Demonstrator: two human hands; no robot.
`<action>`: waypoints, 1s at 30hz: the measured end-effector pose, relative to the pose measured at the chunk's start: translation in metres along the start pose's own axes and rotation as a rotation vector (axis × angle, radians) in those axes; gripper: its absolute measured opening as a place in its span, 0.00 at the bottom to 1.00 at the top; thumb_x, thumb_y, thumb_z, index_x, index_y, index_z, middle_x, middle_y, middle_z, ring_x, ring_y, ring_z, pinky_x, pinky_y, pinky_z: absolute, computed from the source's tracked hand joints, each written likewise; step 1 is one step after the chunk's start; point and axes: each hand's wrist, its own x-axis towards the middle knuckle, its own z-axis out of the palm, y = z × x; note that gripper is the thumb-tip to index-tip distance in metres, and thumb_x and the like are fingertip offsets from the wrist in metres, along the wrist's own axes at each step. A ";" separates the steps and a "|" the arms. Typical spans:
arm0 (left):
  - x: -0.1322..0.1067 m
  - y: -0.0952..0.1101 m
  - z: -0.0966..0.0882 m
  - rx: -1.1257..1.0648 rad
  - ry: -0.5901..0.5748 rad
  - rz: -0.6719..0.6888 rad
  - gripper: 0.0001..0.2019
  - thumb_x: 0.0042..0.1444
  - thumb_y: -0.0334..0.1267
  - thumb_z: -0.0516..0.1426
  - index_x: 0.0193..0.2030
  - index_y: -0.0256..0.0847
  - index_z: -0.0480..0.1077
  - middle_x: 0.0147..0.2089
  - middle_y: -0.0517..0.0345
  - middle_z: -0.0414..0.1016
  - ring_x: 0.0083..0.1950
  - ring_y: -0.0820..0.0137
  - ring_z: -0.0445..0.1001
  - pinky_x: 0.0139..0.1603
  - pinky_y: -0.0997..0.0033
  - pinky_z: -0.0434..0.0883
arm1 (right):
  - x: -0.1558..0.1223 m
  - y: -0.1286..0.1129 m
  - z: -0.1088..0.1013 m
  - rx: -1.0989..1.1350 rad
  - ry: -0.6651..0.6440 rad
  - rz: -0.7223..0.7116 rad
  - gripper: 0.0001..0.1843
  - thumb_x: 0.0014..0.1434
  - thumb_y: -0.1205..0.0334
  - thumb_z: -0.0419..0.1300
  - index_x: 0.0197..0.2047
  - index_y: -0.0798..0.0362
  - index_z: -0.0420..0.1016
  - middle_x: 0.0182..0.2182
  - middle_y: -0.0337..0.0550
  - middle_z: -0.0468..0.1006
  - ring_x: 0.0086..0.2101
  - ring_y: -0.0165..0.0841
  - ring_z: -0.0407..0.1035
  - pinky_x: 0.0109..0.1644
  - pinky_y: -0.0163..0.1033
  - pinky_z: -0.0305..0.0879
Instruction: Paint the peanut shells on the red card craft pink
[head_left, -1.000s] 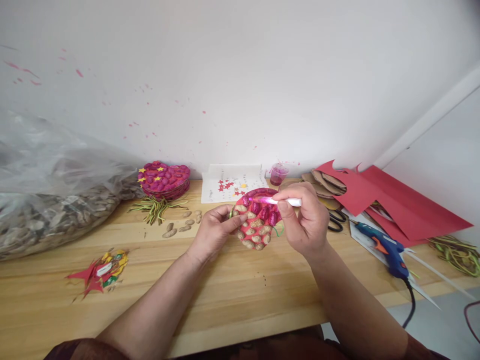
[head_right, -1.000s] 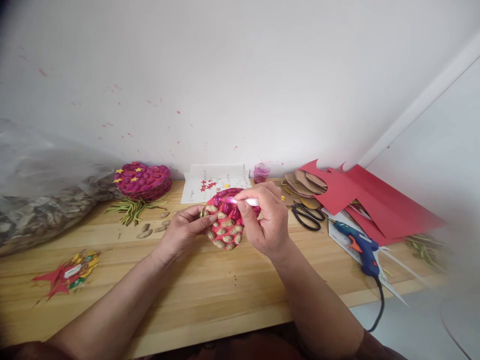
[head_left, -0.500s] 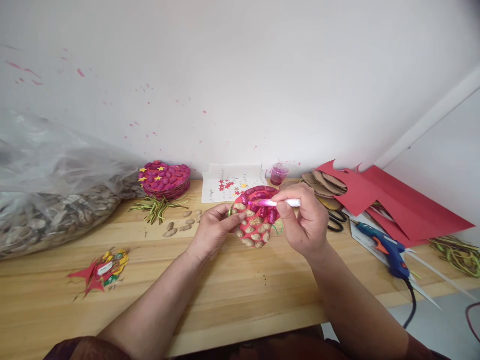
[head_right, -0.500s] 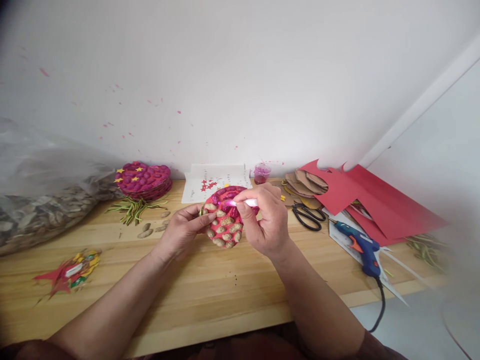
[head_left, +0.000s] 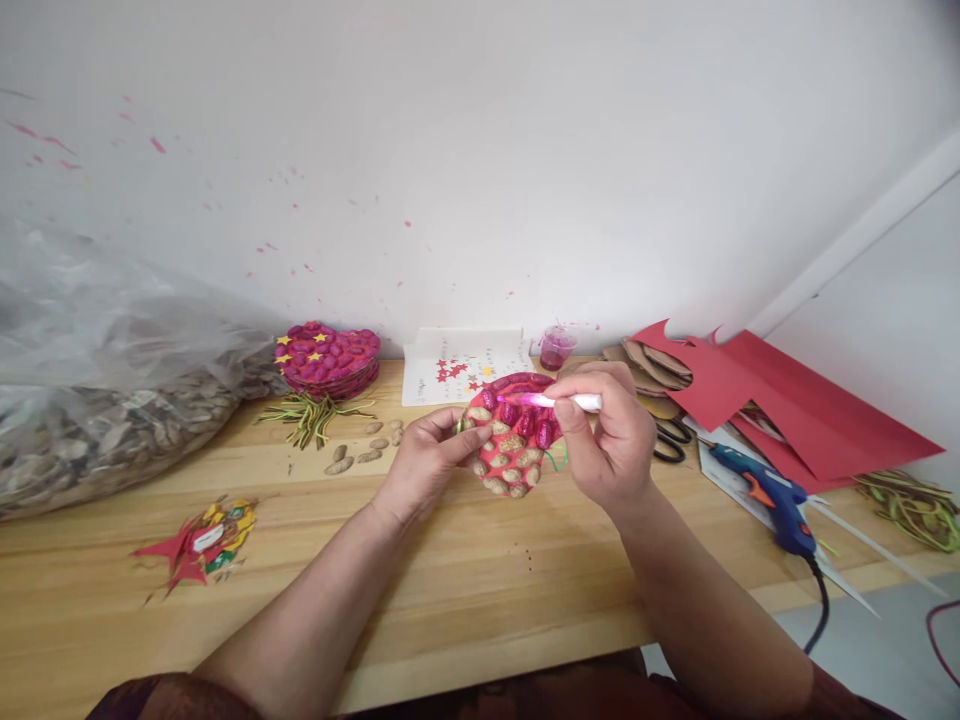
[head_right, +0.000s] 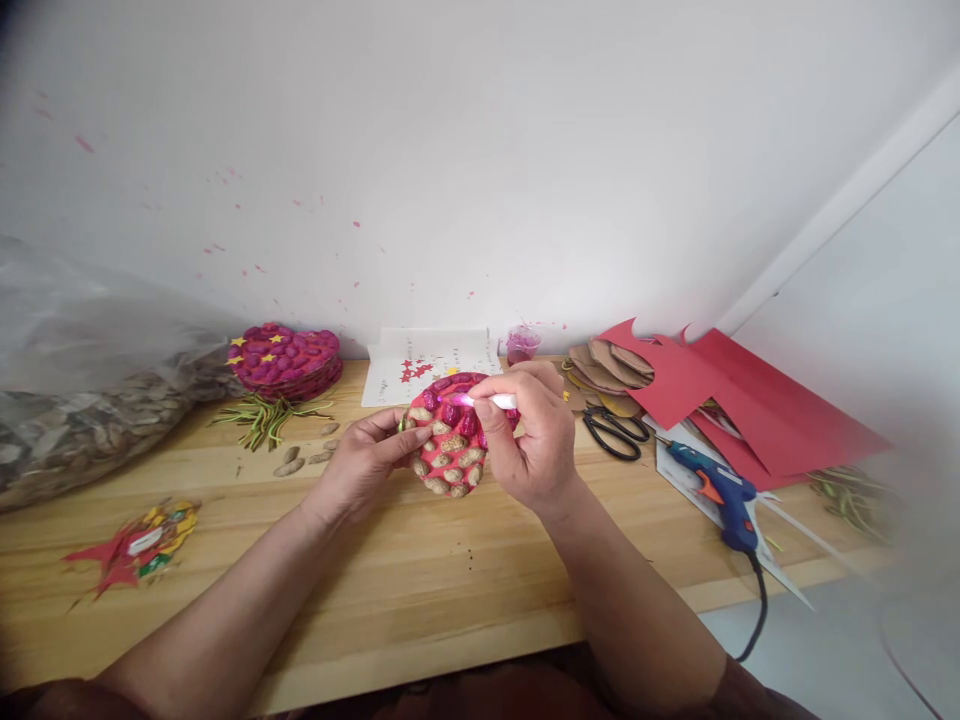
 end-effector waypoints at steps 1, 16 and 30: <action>0.000 -0.001 -0.001 0.005 -0.002 0.003 0.23 0.33 0.48 0.79 0.30 0.36 0.80 0.27 0.57 0.79 0.26 0.72 0.73 0.29 0.71 0.73 | 0.000 0.000 0.000 0.000 0.001 0.003 0.06 0.68 0.66 0.60 0.44 0.47 0.79 0.36 0.42 0.80 0.41 0.39 0.72 0.49 0.50 0.69; 0.000 -0.001 -0.002 -0.007 0.007 0.001 0.24 0.34 0.49 0.79 0.32 0.35 0.81 0.28 0.57 0.80 0.27 0.72 0.74 0.29 0.72 0.73 | 0.000 -0.003 0.002 -0.005 -0.047 -0.017 0.06 0.67 0.67 0.60 0.43 0.48 0.78 0.35 0.42 0.80 0.42 0.39 0.72 0.48 0.49 0.69; -0.001 -0.001 -0.001 0.003 0.018 -0.001 0.24 0.32 0.50 0.80 0.30 0.36 0.80 0.26 0.59 0.79 0.25 0.74 0.73 0.28 0.75 0.71 | 0.000 0.000 0.000 0.000 -0.025 -0.009 0.06 0.68 0.67 0.60 0.43 0.47 0.78 0.35 0.41 0.79 0.40 0.38 0.72 0.48 0.49 0.69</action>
